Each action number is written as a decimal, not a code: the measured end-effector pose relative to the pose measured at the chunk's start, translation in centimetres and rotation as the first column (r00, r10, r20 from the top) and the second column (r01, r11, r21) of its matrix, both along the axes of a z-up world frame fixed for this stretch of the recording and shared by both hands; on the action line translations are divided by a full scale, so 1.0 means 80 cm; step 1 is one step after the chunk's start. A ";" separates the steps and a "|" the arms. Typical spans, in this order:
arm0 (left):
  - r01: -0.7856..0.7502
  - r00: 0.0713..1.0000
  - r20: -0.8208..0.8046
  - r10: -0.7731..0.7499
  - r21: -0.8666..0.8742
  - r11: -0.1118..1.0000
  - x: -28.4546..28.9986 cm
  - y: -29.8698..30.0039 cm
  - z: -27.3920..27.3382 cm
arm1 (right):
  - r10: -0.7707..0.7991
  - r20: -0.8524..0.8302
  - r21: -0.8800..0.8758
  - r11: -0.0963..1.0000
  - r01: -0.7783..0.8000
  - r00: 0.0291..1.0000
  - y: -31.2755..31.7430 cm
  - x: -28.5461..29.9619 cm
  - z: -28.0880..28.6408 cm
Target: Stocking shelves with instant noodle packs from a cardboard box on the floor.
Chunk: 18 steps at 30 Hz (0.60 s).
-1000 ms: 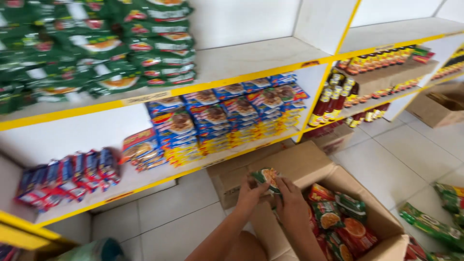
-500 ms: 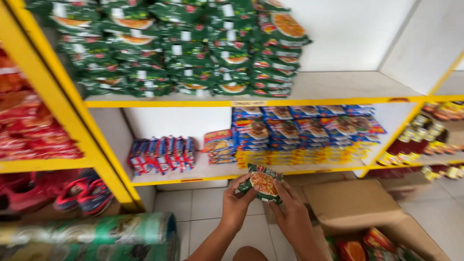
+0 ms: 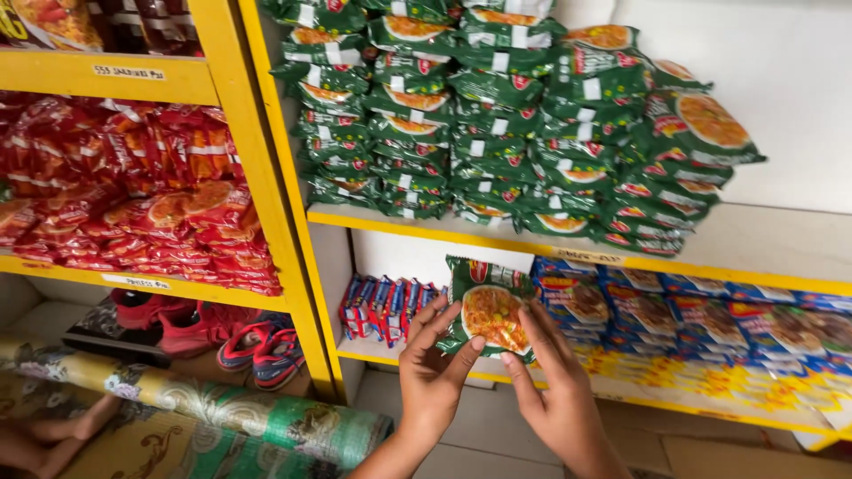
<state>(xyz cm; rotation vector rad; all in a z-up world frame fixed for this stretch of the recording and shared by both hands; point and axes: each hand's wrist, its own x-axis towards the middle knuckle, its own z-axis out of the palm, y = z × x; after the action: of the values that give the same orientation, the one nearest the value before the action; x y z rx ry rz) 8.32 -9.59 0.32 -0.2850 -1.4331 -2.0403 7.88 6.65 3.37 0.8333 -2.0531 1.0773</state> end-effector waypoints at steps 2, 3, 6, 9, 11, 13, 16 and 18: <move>0.000 0.995 -0.103 -0.001 -0.013 1.000 -0.003 -0.011 0.029 | -0.005 -0.048 -0.021 1.000 0.004 0.999 -0.011 -0.016 0.020; -0.006 0.995 -0.099 0.004 -0.014 1.000 -0.002 -0.018 0.043 | 0.000 -0.044 -0.022 1.000 -0.001 0.999 -0.018 -0.021 0.034; -0.077 0.987 -0.146 0.061 -0.106 0.991 -0.007 -0.039 0.086 | 0.037 -0.105 -0.003 0.999 -0.037 0.994 -0.036 -0.038 0.076; -0.160 0.974 -0.189 0.127 -0.171 0.972 -0.026 -0.060 0.127 | 0.054 -0.148 0.012 0.999 -0.053 0.987 -0.053 -0.060 0.118; -0.211 0.947 -0.283 0.149 -0.204 0.956 -0.041 -0.075 0.155 | 0.077 -0.161 0.023 0.997 -0.074 0.984 -0.064 -0.077 0.148; -0.247 0.931 -0.324 0.169 -0.216 0.944 -0.061 -0.089 0.181 | 0.085 -0.187 0.036 0.996 -0.080 0.979 -0.076 -0.097 0.176; -0.297 0.903 -0.383 0.196 -0.225 0.928 -0.086 -0.108 0.222 | 0.107 -0.228 0.049 0.994 -0.098 0.968 -0.095 -0.123 0.220; -0.315 0.890 -0.407 0.206 -0.222 0.923 -0.101 -0.118 0.247 | 0.123 -0.249 0.050 0.992 -0.115 0.961 -0.106 -0.137 0.247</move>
<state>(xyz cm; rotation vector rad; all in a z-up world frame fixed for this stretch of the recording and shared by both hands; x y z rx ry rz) 0.23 -19.02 20.08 -0.5398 -1.4249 -1.4638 -3.12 -1.84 23.13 1.0659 -1.8325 0.9473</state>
